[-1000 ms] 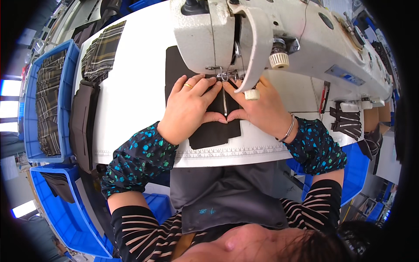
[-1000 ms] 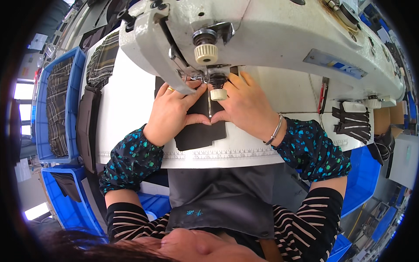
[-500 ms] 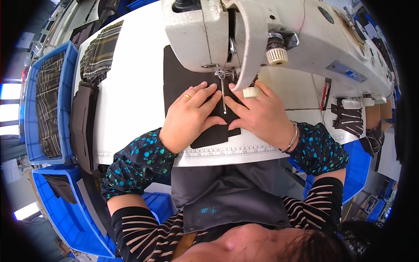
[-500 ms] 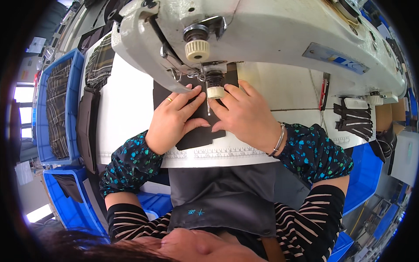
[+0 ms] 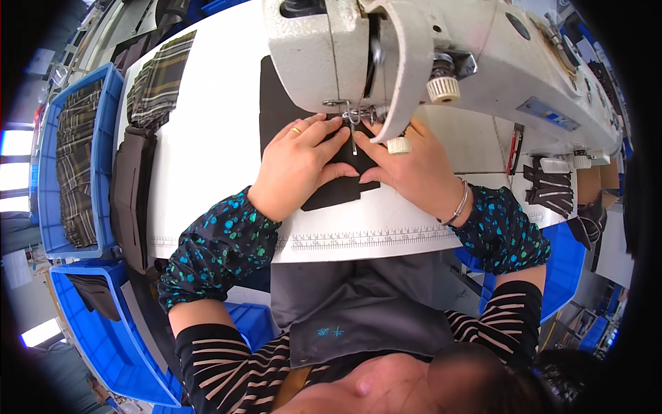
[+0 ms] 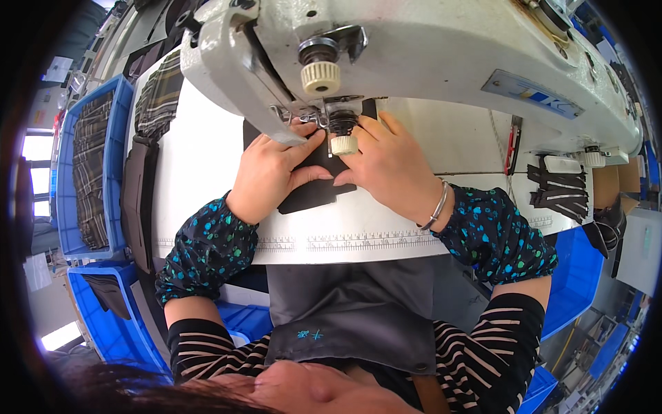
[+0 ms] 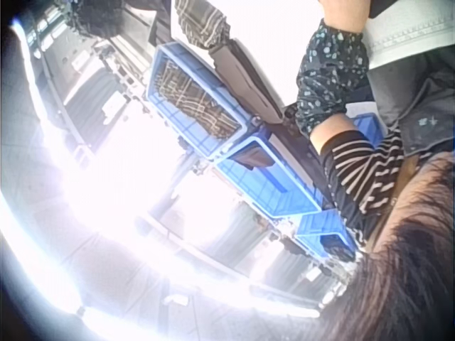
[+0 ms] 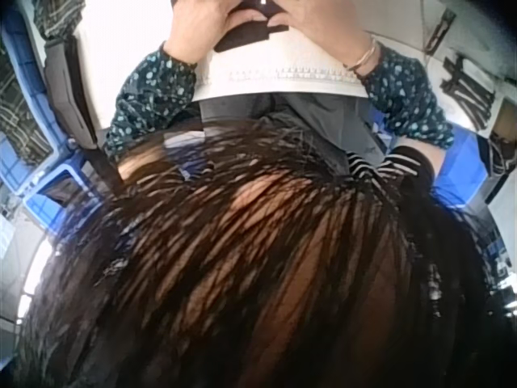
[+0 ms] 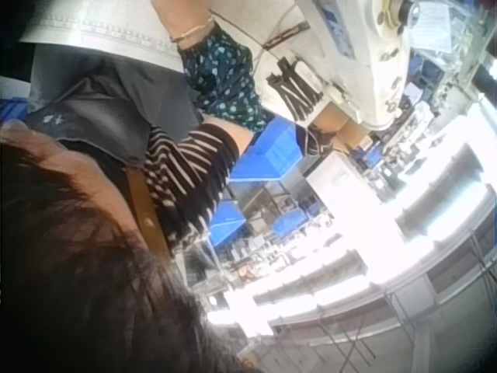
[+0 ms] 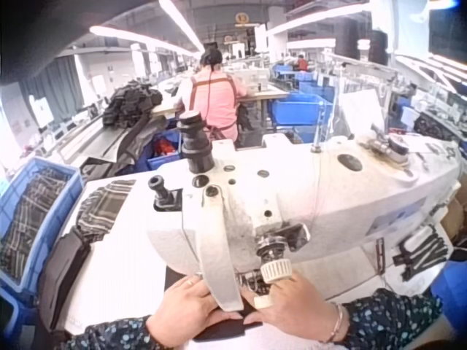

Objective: The person sews a zipper onto a dark fabric piece using an industrial sewing machine. They align the zipper, guide the fabric through the machine, and trim the excess thread with scissors.

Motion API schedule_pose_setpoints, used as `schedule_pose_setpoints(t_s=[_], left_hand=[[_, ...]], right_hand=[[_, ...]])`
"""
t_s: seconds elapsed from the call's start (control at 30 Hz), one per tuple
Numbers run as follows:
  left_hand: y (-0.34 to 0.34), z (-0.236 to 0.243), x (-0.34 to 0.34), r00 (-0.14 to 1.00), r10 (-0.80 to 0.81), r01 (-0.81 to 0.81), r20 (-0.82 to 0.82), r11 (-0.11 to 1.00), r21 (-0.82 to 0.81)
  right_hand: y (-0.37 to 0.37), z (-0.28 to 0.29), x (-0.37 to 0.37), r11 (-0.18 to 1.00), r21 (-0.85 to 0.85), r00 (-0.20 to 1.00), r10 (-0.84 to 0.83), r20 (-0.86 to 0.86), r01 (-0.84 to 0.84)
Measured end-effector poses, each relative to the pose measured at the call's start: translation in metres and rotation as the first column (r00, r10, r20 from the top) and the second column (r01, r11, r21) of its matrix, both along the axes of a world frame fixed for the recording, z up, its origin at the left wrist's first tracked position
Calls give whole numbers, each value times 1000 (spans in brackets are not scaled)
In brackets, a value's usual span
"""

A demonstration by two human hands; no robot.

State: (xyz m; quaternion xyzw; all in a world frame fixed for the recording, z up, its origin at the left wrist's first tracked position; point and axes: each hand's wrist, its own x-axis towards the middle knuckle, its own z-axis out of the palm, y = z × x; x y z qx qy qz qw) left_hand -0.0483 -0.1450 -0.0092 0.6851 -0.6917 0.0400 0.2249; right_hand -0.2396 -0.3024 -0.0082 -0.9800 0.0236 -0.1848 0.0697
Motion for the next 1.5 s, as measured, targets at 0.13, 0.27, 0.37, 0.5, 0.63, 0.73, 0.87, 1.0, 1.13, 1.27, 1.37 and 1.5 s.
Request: schedule_pose_setpoints(t_s=[0.13, 0.27, 0.37, 0.5, 0.63, 0.73, 0.87, 1.0, 1.13, 1.27, 1.37, 1.5], left_hand=[[13, -5, -8, 998, -28, 29, -49, 1000, 5], [22, -5, -17, 994, -83, 82, -72, 996, -20], [22, -1, -17, 995, -79, 79, -61, 997, 3], [22, 0, -17, 996, -69, 70, -64, 998, 6], [21, 0, -18, 995, -59, 59, -83, 998, 6], [21, 1, -19, 994, -57, 58, -91, 998, 6], [21, 4, -19, 995, -48, 50, -83, 999, 20], [22, 2, -18, 998, -54, 55, -44, 998, 26], [23, 7, -19, 999, -50, 50, 9, 998, 42], [22, 8, -20, 998, -52, 50, 38, 998, 49], [24, 6, -20, 998, -57, 54, 34, 995, 85], [24, 3, -21, 998, -46, 43, 42, 996, 74]], right_hand=[[0, 3, -1, 1000, 3, 1000, 27, 11, -27], [12, 3, -13, 1000, -4, 1000, 31, 5, -31], [13, 4, -14, 1000, 7, 1000, 30, -11, -30], [6, 2, -6, 999, -27, 999, 40, 5, -40], [2, -3, -4, 998, -22, 998, 62, -18, -62], [1, -2, -5, 998, -19, 998, 62, -22, -62], [1, 3, -4, 998, -11, 998, 63, -8, -63], [1, 3, -4, 998, 3, 998, 58, 16, -58], [-4, 0, -5, 996, 65, 998, 61, 7, -61], [-3, 2, -9, 996, 38, 997, 81, 4, -81], [4, 4, -11, 998, -6, 997, 70, -19, -70], [10, 5, -12, 999, -22, 998, 46, -40, -47]])
